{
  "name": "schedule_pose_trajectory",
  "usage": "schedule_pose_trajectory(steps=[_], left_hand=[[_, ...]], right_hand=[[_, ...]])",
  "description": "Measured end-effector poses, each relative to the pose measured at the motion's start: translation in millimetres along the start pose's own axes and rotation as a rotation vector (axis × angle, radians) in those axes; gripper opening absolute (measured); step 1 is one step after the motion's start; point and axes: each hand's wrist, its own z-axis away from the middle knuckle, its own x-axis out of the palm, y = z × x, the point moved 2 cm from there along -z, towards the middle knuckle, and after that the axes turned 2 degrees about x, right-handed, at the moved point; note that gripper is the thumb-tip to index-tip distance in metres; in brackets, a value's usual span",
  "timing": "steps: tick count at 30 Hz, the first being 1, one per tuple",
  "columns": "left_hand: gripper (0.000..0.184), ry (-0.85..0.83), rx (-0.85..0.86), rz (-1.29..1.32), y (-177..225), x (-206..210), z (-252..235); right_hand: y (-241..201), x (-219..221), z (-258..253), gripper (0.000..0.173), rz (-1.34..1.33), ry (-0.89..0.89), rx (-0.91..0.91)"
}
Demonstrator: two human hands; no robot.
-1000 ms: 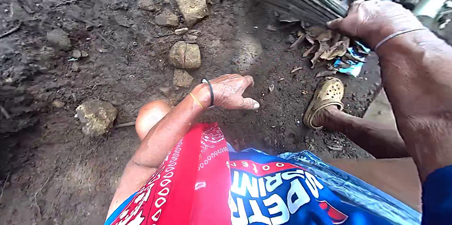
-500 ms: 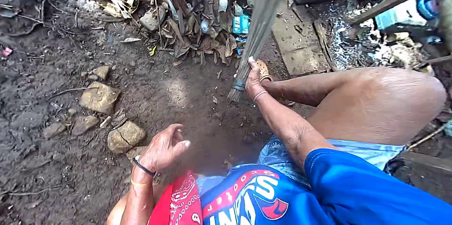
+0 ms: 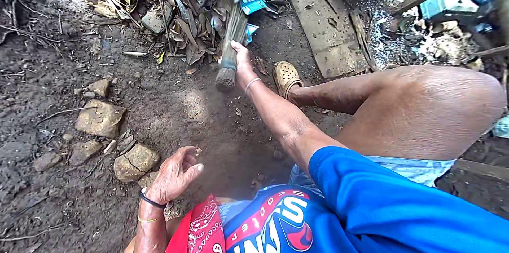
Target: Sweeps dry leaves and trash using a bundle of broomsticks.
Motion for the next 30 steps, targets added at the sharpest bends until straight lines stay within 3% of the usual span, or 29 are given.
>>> schedule_pose_trajectory(steps=[4,9,13,17,21,24,29,30], left_hand=[[0.078,0.005,-0.002,0.017,-1,-5,0],[0.078,0.013,0.016,0.005,-2,-6,-4],[0.081,0.018,0.045,0.013,-3,-4,-5],[0.081,0.032,0.057,0.010,-4,-4,0],[0.079,0.025,0.055,0.000,0,-4,6],[0.078,0.025,0.055,-0.003,1,-5,7],[0.075,0.012,0.042,-0.014,7,-7,7],[0.074,0.007,0.035,-0.015,8,-8,8]], right_hand=[[-12,33,-5,0.030,-0.008,-0.045,-0.033],[-10,-13,-3,0.039,0.178,-0.020,-0.057],[-2,-37,17,0.026,-0.109,0.033,-0.034],[6,-40,32,0.038,-0.383,-0.004,0.111],[8,-29,46,0.037,-0.449,-0.091,0.092],[5,-24,54,0.041,-0.365,-0.079,0.061],[-13,-27,37,0.014,-0.080,-0.022,-0.063],[-19,-29,32,0.020,0.049,-0.026,-0.128]])
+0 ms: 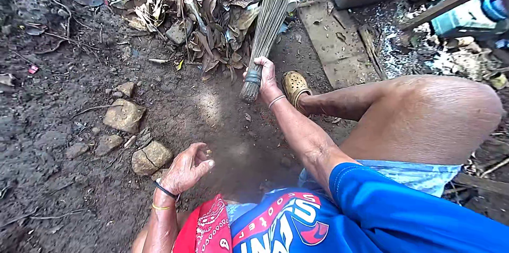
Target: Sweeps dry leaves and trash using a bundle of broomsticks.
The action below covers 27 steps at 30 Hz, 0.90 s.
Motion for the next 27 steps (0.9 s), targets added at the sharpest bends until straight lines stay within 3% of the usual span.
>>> schedule_pose_trajectory(steps=[3,5,8,12,16,19,23,27], left_hand=[[0.074,0.006,0.002,0.007,0,0,1],[0.075,0.006,0.003,0.016,0,0,-1],[0.076,-0.016,-0.012,0.023,1,-2,-2],[0.075,-0.012,-0.017,0.031,0,-2,-1],[0.076,-0.009,-0.029,0.027,-2,-1,3],[0.076,-0.030,-0.059,0.025,-2,0,5],[0.075,-0.032,-0.079,0.023,-3,1,4],[0.076,-0.027,-0.087,0.026,-5,2,6]], right_hand=[[-20,-4,-4,0.056,0.413,-0.041,-0.197],[-33,-6,-7,0.067,0.608,-0.066,-0.250],[-34,-14,-4,0.059,0.579,-0.047,-0.212],[-15,-30,6,0.034,0.216,0.062,-0.167],[-5,-44,-9,0.024,-0.032,0.265,-0.154],[-2,-51,-40,0.035,0.044,0.395,-0.079],[10,-43,-74,0.042,0.268,0.319,0.051],[0,-6,-81,0.039,0.245,0.115,0.105]])
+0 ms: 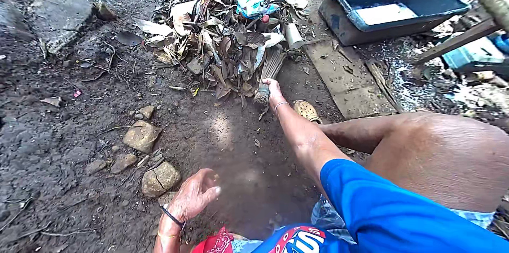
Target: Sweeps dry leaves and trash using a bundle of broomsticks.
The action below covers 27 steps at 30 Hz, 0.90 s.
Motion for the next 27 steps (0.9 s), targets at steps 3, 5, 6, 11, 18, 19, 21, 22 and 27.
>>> schedule_pose_trajectory(steps=[3,5,6,11,18,19,21,22,27], left_hand=[[0.075,-0.010,-0.008,0.005,0,0,-2],[0.075,-0.010,-0.004,0.006,1,-1,-4],[0.075,-0.012,-0.004,0.007,0,0,-4],[0.074,0.021,0.037,0.002,5,-4,-2],[0.074,0.013,0.066,-0.023,7,-1,7],[0.074,0.016,0.072,-0.025,7,-1,7],[0.074,0.022,0.085,-0.024,6,0,6],[0.074,0.020,0.086,-0.025,6,0,5],[0.075,0.011,0.113,-0.045,5,2,4]], right_hand=[[-30,25,17,0.028,-0.064,-0.144,-0.019],[-47,42,33,0.019,-0.034,-0.248,-0.058],[-53,48,38,0.016,0.007,-0.283,-0.093],[-79,64,48,0.053,0.649,-0.316,-0.439],[-45,10,67,0.047,0.336,-0.184,-0.468],[-26,-1,79,0.041,0.176,-0.145,-0.431],[16,-17,113,0.032,-0.092,-0.036,-0.297],[38,-22,135,0.031,-0.159,0.009,-0.194],[108,-1,194,0.044,-0.143,-0.026,0.240]])
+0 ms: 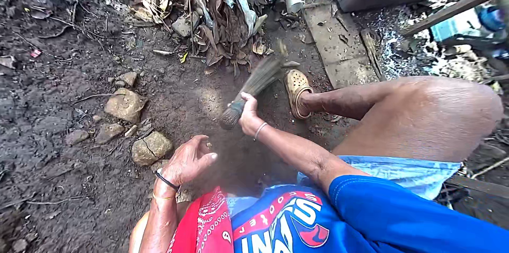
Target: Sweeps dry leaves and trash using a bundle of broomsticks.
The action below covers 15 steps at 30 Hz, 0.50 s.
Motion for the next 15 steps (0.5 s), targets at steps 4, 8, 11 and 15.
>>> schedule_pose_trajectory(steps=[4,8,11,15], left_hand=[[0.077,0.019,-0.011,-0.005,-3,3,2],[0.075,0.039,-0.002,-0.006,-2,2,4],[0.074,0.029,0.000,-0.012,-3,1,2],[0.075,0.010,-0.007,-0.022,-4,1,-3]], right_hand=[[-10,66,9,0.027,-0.068,-0.221,0.032],[-53,100,15,0.025,-0.186,-0.339,-0.031],[-70,91,20,0.024,-0.199,-0.378,-0.054],[-75,70,36,0.034,-0.252,-0.467,0.033]])
